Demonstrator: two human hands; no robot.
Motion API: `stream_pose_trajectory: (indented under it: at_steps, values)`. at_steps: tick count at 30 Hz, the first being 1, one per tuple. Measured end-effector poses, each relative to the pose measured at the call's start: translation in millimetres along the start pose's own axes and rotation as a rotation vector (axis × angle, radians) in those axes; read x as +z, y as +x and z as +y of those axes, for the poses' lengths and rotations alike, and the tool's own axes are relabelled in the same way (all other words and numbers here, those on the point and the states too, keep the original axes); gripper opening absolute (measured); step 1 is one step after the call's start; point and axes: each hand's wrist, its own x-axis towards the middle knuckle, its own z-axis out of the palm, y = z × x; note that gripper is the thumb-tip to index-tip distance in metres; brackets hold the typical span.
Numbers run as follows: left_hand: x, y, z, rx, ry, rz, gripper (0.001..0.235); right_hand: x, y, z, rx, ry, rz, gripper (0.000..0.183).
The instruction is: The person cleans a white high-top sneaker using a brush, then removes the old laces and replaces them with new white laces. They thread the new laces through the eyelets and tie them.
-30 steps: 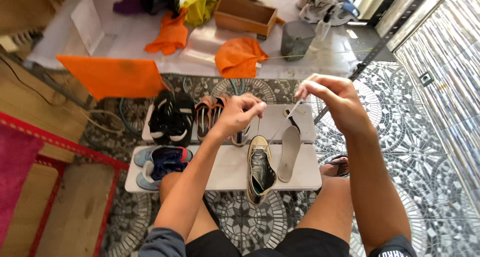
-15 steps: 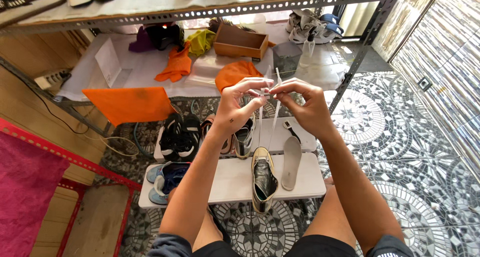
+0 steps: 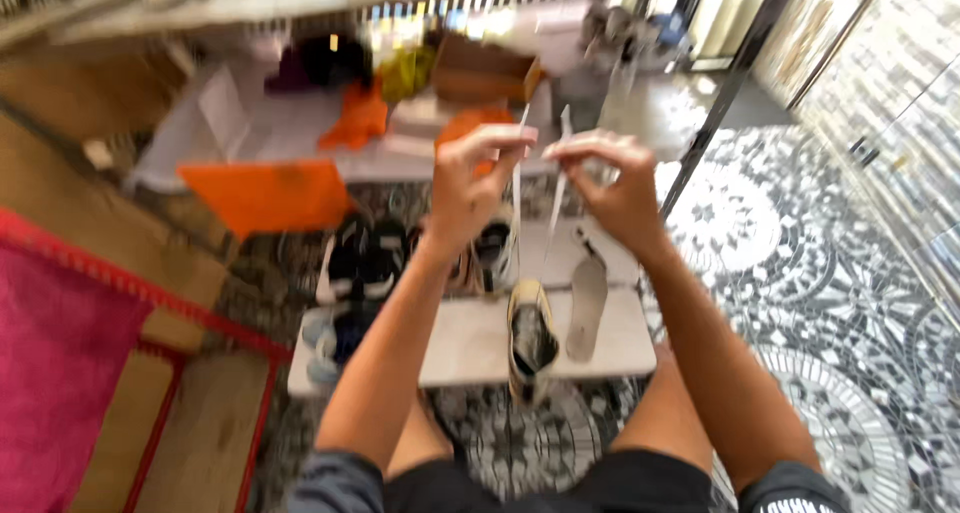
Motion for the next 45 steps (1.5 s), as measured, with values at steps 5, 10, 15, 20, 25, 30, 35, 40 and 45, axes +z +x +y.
stream_pose_trajectory:
  at_steps: [5, 10, 15, 20, 25, 30, 35, 40, 45]
  values:
    - [-12, -4, -7, -0.087, -0.048, 0.042, 0.025, -27, -7, -4, 0.059, -0.015, -0.034, 0.025]
    - [-38, -1, 17, -0.311, -0.036, 0.001, 0.022, -60, -12, -22, 0.26, -0.067, -0.047, 0.025]
    - [-36, -5, 31, -0.258, 0.026, 0.006, 0.012, -72, -20, -25, 0.338, 0.023, -0.026, 0.026]
    - [-23, -16, 50, -0.211, 0.003, -0.057, 0.012, -60, -18, -28, 0.362, 0.07, -0.107, 0.025]
    - [-14, -26, 70, -0.163, -0.019, -0.29, 0.02, -47, -22, -28, 0.468, 0.206, -0.068, 0.019]
    - [-22, -24, 65, -0.168, -0.025, -0.259, 0.036, -50, -30, -10, 0.48, 0.26, -0.074, 0.017]
    - [10, -19, 46, -0.094, 0.059, -0.136, 0.033, -47, -68, 15, 0.288, 0.002, -0.292, 0.014]
    - [91, -26, -7, 0.081, -0.137, -0.306, 0.063, -23, -114, 46, 0.419, -0.012, -0.506, 0.06]
    - [112, -60, -41, 0.008, -0.023, -0.379, 0.051, -12, -156, 85, 0.629, 0.044, -0.446, 0.049]
